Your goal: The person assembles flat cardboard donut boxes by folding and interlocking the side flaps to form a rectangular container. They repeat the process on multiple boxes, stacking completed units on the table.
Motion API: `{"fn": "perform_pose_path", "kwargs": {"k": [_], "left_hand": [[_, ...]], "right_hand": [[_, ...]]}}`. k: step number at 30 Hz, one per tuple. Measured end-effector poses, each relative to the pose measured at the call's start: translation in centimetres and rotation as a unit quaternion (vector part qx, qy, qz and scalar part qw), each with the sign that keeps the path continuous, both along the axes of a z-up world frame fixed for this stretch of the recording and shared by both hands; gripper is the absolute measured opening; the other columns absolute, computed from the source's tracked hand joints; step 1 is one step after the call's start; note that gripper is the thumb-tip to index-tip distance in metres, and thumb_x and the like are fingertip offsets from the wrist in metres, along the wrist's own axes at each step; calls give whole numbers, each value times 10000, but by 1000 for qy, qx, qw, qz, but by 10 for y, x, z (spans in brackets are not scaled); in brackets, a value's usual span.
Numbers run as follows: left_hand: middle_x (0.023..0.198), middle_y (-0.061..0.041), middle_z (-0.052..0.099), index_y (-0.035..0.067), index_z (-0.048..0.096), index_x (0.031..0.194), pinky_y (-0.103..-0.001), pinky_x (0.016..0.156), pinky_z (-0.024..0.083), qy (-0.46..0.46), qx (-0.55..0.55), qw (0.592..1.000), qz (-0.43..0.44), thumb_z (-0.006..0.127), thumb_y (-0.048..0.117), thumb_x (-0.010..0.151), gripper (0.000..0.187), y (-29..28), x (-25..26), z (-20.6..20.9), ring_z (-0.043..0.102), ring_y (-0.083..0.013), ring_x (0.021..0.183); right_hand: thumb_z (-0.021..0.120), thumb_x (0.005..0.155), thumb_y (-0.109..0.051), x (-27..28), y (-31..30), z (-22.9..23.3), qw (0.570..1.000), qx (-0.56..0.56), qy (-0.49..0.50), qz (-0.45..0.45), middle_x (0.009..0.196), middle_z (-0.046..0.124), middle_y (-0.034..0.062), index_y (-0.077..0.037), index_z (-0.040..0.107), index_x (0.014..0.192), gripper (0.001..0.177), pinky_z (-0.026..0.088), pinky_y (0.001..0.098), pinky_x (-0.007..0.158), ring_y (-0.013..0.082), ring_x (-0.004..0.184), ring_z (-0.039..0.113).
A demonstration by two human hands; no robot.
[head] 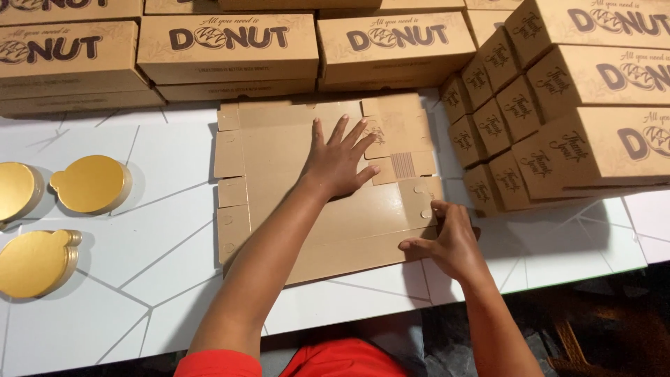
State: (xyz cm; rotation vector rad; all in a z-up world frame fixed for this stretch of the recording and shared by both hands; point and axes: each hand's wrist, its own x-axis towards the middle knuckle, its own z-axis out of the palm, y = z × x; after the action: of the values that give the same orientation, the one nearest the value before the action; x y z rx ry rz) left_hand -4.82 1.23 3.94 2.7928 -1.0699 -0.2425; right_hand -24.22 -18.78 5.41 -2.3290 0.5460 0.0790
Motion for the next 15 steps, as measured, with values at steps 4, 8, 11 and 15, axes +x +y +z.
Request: {"fn": "perform_pose_path", "kwargs": {"k": [4, 8, 11, 15], "left_hand": [[1672, -37, 318, 274, 435, 1536, -781, 1177, 66, -9, -33, 999, -7, 399, 628, 1004, 641, 3, 1, 1, 192, -344, 1567], [1632, -11, 408, 268, 543, 1454, -787, 1176, 61, 4, -79, 997, -18, 353, 652, 1015, 613, 6, 3, -2, 250, -309, 1559], [1639, 19, 388, 302, 535, 1437, -799, 1180, 55, 8, -69, 997, -15, 485, 673, 937, 624, 7, 3, -2, 234, -292, 1565], [1613, 34, 419, 386, 497, 1469, -809, 1172, 48, -2, -77, 997, -25, 523, 614, 946, 572, 7, -1, -4, 242, -310, 1559]], "right_hand": [[917, 710, -104, 3, 0, -30, 997, -18, -43, 59, 1128, 612, 112, -51, 550, 1310, 705, 500, 427, 976, 289, 1075, 750], [690, 821, -149, -5, 10, -17, 916, -249, -127, 287, 1290, 638, -41, -275, 684, 1284, 479, 349, 349, 848, 216, 1178, 605], [701, 892, -197, 0, 10, -14, 901, -265, -172, 298, 1288, 687, -75, -302, 760, 1171, 304, 323, 345, 860, 200, 1145, 591], [582, 951, -245, 19, -9, -31, 912, -258, -151, 281, 1366, 672, -111, -371, 732, 1263, 368, 455, 324, 910, 249, 1246, 546]]}}
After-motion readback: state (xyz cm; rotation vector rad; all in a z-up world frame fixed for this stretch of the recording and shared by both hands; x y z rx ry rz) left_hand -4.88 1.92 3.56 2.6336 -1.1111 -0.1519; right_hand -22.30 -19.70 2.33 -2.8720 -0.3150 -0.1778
